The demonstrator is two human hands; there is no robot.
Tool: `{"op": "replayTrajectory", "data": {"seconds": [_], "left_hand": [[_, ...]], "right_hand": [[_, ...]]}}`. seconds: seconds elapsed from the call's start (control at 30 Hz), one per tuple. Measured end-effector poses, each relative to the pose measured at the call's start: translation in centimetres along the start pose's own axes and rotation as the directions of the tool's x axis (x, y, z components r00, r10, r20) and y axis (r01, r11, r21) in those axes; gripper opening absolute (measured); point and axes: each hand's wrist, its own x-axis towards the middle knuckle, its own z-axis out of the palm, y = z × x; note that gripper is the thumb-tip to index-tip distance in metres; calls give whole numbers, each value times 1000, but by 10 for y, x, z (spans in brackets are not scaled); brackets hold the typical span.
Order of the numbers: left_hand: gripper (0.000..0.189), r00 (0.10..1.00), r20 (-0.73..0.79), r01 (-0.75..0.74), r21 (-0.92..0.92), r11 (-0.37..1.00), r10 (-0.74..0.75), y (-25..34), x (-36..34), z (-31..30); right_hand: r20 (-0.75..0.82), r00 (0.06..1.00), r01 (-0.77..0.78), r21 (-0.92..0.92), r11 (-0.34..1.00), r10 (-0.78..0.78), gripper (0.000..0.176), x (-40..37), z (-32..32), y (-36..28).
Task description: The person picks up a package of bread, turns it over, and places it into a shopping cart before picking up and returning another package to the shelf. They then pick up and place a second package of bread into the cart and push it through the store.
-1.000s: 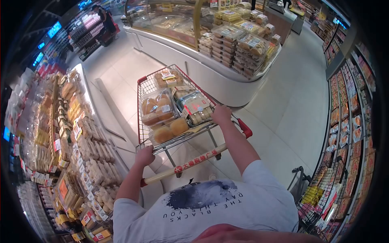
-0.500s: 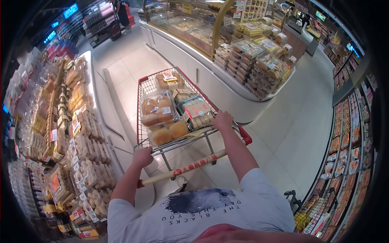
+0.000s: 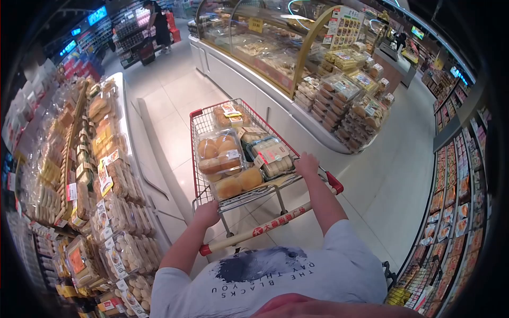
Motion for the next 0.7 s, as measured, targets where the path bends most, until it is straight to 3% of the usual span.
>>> {"op": "replayTrajectory", "data": {"seconds": [0.4,0.7], "left_hand": [[24,998,-37,58,8,998,-58,-30,83,-52],[22,981,-35,192,-19,981,-192,-30,153,-79]], "right_hand": [[57,998,22,41,999,-25,37,108,-7,-59],[113,978,175,14,984,-176,43,206,0,-102]]}}
